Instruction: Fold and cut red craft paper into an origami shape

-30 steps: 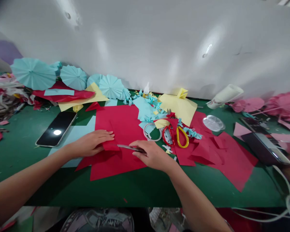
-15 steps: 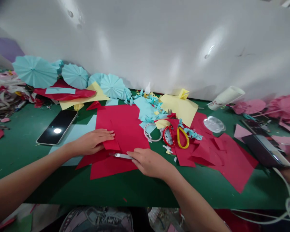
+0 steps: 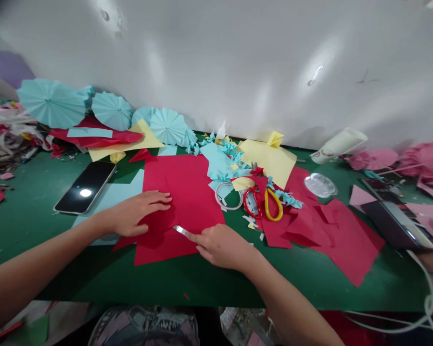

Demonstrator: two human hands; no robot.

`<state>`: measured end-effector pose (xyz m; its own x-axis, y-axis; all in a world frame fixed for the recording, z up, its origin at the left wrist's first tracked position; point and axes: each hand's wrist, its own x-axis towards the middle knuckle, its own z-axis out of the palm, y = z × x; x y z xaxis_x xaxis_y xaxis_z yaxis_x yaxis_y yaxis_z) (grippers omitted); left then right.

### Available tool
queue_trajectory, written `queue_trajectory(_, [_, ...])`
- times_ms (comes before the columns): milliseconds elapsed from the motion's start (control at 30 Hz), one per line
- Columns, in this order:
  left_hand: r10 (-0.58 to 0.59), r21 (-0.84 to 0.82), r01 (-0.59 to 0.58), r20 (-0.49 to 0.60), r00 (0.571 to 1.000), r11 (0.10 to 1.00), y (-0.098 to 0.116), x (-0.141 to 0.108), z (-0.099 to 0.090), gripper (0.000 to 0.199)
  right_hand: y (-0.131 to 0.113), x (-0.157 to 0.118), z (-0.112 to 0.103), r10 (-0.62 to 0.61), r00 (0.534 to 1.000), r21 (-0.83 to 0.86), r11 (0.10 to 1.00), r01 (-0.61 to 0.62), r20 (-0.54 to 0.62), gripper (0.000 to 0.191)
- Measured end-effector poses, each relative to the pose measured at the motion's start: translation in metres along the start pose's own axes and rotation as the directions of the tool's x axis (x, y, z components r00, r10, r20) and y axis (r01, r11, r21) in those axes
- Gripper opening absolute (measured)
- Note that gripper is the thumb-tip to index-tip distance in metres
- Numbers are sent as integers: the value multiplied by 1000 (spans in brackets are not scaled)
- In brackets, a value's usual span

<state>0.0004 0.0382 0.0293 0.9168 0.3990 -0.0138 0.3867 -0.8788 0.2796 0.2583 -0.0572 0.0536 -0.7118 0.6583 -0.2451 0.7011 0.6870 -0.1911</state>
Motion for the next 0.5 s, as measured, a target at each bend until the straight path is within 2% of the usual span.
queue_trajectory(100, [-84,7,85,-96,992,996,6,4,12,36,0,0,1,12,1000,48,999,-12,-13,54])
queue_trajectory(167, [-166,30,174,-170,971,984,11,9,23,33,0,1,2,18,999,74,997,-15,-38,54])
queue_trajectory(267, [-247,75,268,-213,945,961,16,13,36,40,-1,2,3,28,999,83,996,-25,-37,51])
queue_trajectory(400, [-368,110,395,-209,906,912,17,15,42,59,0,1,0,71,997,50,996,-72,17,44])
queue_trajectory(500, [-378,133,409,-206,902,903,15,14,44,65,2,-1,0,97,995,39,994,-98,22,37])
